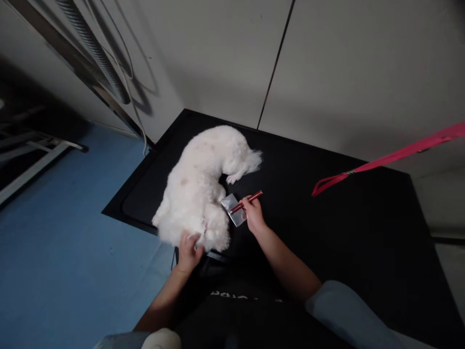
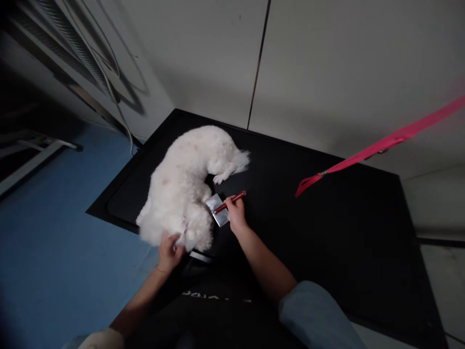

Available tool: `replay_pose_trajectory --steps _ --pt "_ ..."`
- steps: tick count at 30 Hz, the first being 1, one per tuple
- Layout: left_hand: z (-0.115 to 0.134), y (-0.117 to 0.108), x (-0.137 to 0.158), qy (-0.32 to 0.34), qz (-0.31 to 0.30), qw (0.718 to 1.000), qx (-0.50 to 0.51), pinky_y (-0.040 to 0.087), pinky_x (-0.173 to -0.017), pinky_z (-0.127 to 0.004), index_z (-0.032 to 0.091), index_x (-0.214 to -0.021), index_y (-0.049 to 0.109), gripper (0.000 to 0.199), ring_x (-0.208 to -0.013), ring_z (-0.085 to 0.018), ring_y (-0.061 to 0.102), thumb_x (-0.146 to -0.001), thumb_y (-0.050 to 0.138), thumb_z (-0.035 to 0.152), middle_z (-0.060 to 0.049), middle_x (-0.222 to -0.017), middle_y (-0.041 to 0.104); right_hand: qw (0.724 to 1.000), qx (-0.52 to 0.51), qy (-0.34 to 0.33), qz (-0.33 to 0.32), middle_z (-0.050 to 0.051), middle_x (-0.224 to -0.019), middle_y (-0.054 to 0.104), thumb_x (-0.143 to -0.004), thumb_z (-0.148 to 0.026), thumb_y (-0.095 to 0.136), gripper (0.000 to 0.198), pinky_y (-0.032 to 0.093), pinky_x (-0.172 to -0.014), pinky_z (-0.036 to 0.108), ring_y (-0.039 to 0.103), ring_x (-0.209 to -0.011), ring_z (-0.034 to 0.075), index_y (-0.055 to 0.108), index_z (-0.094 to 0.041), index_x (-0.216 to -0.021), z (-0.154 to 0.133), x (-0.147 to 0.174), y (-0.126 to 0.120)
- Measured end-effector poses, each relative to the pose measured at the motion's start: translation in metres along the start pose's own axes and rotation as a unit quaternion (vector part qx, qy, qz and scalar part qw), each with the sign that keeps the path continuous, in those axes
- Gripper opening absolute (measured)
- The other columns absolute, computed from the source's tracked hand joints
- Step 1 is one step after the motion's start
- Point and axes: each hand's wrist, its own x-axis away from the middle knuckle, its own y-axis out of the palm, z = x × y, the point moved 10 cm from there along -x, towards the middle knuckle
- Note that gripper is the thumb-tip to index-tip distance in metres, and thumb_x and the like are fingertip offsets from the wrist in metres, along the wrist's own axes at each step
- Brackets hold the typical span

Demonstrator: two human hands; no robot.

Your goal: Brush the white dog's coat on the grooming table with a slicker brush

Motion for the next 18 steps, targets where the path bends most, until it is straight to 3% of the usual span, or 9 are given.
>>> replay_pose_trajectory --steps 4,6,9,13,15,17,18 --pt "0.027 -0.002 -0.008 0.040 -0.027 0.998 -0.027 0.046 -0.057 -0.030 0.021 -0.086 0.062 0.015 -0.064 -0.019 0.053 -0.075 0.054 0.028 -0.003 -0.072 0.050 0.995 0.011 0.038 -0.094 0.000 -0.070 0.065 -0.060 -0.049 0.078 0.043 0.048 -0.060 0.029 0.062 -0.064 0.017 0.052 -0.020 -0.078 0.008 0.002 0.017" --pt "0.039 -0.003 -0.012 0.069 -0.044 0.996 -0.027 0.045 -0.056 -0.028 0.020 -0.087 0.063 0.015 -0.063 -0.018 0.052 -0.077 0.054 0.027 -0.002 -0.072 0.049 0.997 0.022 0.039 -0.062 -0.002 -0.063 0.061 -0.058 -0.049 0.078 0.043 0.048 -0.057 0.028 0.060 -0.059 0.015 0.049 -0.020 -0.073 0.006 -0.003 0.009" --pt "0.054 -0.004 -0.015 0.099 -0.064 0.993 -0.032 0.046 -0.058 -0.028 0.020 -0.089 0.064 0.015 -0.066 -0.018 0.054 -0.078 0.054 0.025 -0.003 -0.076 0.051 0.999 0.025 -0.024 0.001 -0.006 -0.063 0.059 -0.062 -0.047 0.075 0.040 0.045 -0.054 0.023 0.054 -0.055 0.011 0.046 -0.022 -0.074 -0.012 -0.008 -0.005" --pt "0.064 -0.002 -0.020 0.076 -0.083 0.993 -0.046 0.046 -0.059 -0.029 0.020 -0.089 0.065 0.016 -0.069 -0.019 0.054 -0.080 0.056 0.030 -0.004 -0.079 0.052 0.993 0.039 0.009 -0.115 -0.004 -0.066 0.062 -0.062 -0.046 0.075 0.039 0.046 -0.056 0.025 0.057 -0.056 0.012 0.051 -0.021 -0.079 -0.002 -0.003 0.025" --pt "0.069 0.001 -0.022 0.068 -0.095 0.992 -0.053 0.047 -0.064 -0.030 0.020 -0.091 0.065 0.018 -0.075 -0.020 0.055 -0.082 0.056 0.032 -0.006 -0.084 0.054 0.994 0.024 0.034 -0.100 -0.005 -0.061 0.059 -0.059 -0.047 0.077 0.042 0.048 -0.058 0.027 0.057 -0.055 0.012 0.050 -0.021 -0.077 0.004 -0.004 0.029" --pt "0.074 0.004 -0.023 0.071 -0.108 0.990 -0.059 0.048 -0.068 -0.032 0.019 -0.092 0.066 0.019 -0.079 -0.021 0.056 -0.083 0.056 0.033 -0.007 -0.087 0.055 0.997 0.011 0.009 -0.076 -0.007 -0.061 0.058 -0.059 -0.046 0.077 0.043 0.049 -0.061 0.027 0.058 -0.056 0.012 0.051 -0.021 -0.081 -0.002 -0.008 0.033" --pt "0.076 0.004 -0.023 0.073 -0.111 0.989 -0.057 0.048 -0.069 -0.032 0.019 -0.091 0.066 0.018 -0.079 -0.021 0.056 -0.084 0.056 0.032 -0.007 -0.086 0.056 0.995 0.013 -0.006 -0.095 -0.006 -0.062 0.059 -0.060 -0.046 0.077 0.043 0.049 -0.062 0.027 0.059 -0.058 0.012 0.051 -0.022 -0.084 -0.007 -0.009 0.041"
